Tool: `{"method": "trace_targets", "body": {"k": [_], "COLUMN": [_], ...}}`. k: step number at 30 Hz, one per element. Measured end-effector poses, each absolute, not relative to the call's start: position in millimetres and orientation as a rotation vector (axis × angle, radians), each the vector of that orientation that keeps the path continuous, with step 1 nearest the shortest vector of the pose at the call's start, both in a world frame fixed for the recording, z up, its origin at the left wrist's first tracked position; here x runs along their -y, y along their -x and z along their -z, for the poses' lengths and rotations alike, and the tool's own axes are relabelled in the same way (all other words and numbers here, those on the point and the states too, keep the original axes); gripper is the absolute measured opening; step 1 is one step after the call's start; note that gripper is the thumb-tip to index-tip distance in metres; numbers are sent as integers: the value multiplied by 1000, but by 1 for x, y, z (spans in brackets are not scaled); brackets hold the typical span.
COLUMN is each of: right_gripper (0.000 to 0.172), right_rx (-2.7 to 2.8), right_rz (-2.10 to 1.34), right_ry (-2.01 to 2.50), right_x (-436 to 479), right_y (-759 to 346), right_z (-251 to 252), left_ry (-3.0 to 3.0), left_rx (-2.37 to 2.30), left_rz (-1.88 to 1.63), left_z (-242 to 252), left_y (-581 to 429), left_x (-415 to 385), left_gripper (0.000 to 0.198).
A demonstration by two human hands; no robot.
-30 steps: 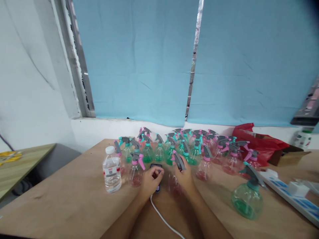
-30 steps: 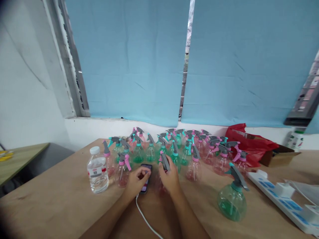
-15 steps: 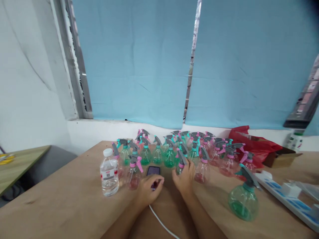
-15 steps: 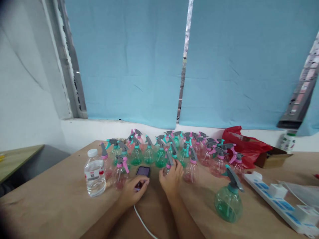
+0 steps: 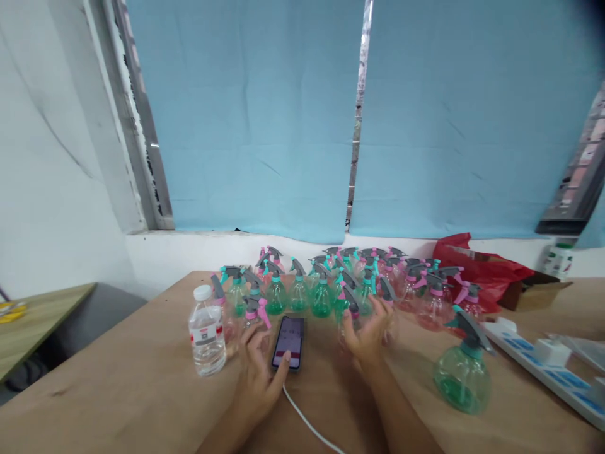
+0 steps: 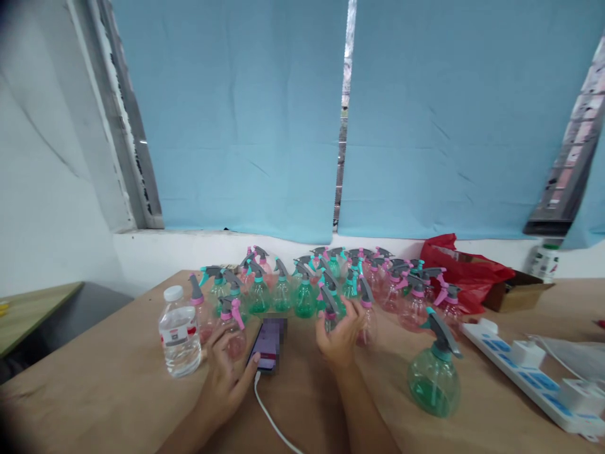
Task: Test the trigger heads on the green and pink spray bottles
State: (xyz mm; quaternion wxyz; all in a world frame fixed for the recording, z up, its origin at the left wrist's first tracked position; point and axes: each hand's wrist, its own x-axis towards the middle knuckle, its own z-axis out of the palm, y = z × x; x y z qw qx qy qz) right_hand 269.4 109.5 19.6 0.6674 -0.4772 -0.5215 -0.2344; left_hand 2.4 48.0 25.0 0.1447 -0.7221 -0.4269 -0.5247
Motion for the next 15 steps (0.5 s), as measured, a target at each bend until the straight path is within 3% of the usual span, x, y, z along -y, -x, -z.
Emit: {"method": "trace_targets", "body": {"k": [4,8,15], "right_gripper": [53,48,42], "right_rx": [1255,1405,1666], "right_rz": [587,612,512], "right_ry": [879,774,643], "right_x": [-94,-80,-68], "right_y": [-261,-238,-203], "right_z": [-34,-36,-28], "left_ry": [2067,2082,2067], "left_rx": [1182,1459,1697], "left_rz": [1434,1503,1376], "left_z": [-20,-14,2], "left_y": [4,6,13], "left_x": [-50,-58,-88], "left_gripper": [69,87,86]}}
